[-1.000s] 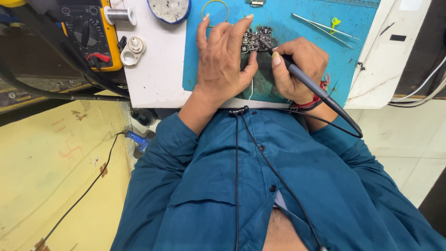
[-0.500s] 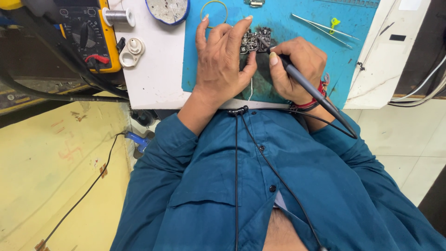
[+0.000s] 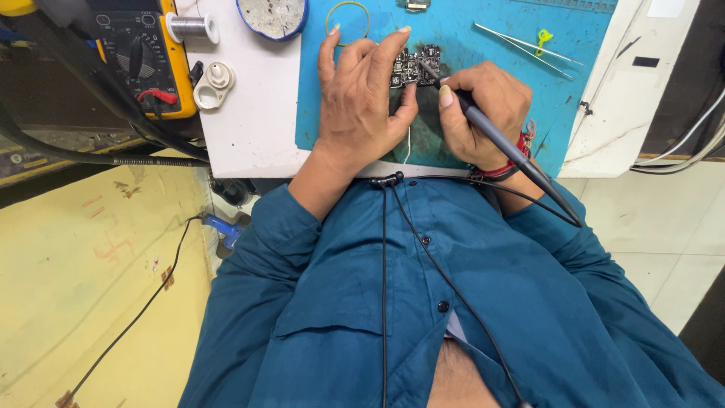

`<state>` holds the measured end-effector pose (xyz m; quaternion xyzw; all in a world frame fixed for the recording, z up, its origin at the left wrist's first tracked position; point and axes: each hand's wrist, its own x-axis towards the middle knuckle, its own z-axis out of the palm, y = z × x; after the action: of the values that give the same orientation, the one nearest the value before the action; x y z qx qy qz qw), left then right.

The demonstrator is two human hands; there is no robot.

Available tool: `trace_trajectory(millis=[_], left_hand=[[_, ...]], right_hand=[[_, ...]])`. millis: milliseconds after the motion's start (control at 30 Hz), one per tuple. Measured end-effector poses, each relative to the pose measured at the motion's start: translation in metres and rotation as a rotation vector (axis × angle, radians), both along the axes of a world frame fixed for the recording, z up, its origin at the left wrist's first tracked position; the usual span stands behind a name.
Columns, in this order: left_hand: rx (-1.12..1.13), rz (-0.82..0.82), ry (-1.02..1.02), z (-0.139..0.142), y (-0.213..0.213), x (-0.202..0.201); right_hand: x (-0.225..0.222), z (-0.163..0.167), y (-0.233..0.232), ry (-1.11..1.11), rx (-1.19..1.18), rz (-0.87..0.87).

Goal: The person solders components on a small circuit board at a workbench, holding the board steady with one hand while applying a soldering iron with the other. They reposition the board, use a metal tool to hold or adjust parts, and continue soldering different points on the board.

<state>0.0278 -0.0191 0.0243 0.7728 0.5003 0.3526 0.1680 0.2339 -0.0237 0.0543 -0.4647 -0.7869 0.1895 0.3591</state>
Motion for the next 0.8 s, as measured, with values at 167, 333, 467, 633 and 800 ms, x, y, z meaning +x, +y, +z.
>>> trace_trajectory(millis=[167, 333, 467, 633, 800], left_hand=[[0.0, 0.001, -0.001, 0.0, -0.0005, -0.0002], [-0.004, 0.004, 0.001, -0.0002, -0.0007, -0.0005], [-0.008, 0.002, 0.001, -0.0007, -0.0002, -0.0003], [-0.004, 0.006, 0.004, -0.0004, -0.0007, 0.0003], [-0.006, 0.007, 0.005, -0.0002, -0.0013, 0.0005]], right_hand=[[0.0001, 0.0001, 0.0003, -0.001, -0.004, 0.006], [-0.0015, 0.0008, 0.0003, 0.003, 0.002, -0.005], [-0.0009, 0.0023, 0.0004, -0.005, -0.011, 0.019], [-0.0002, 0.0025, 0.0009, -0.004, -0.003, 0.031], [-0.0011, 0.0019, 0.0003, -0.005, -0.007, 0.01]])
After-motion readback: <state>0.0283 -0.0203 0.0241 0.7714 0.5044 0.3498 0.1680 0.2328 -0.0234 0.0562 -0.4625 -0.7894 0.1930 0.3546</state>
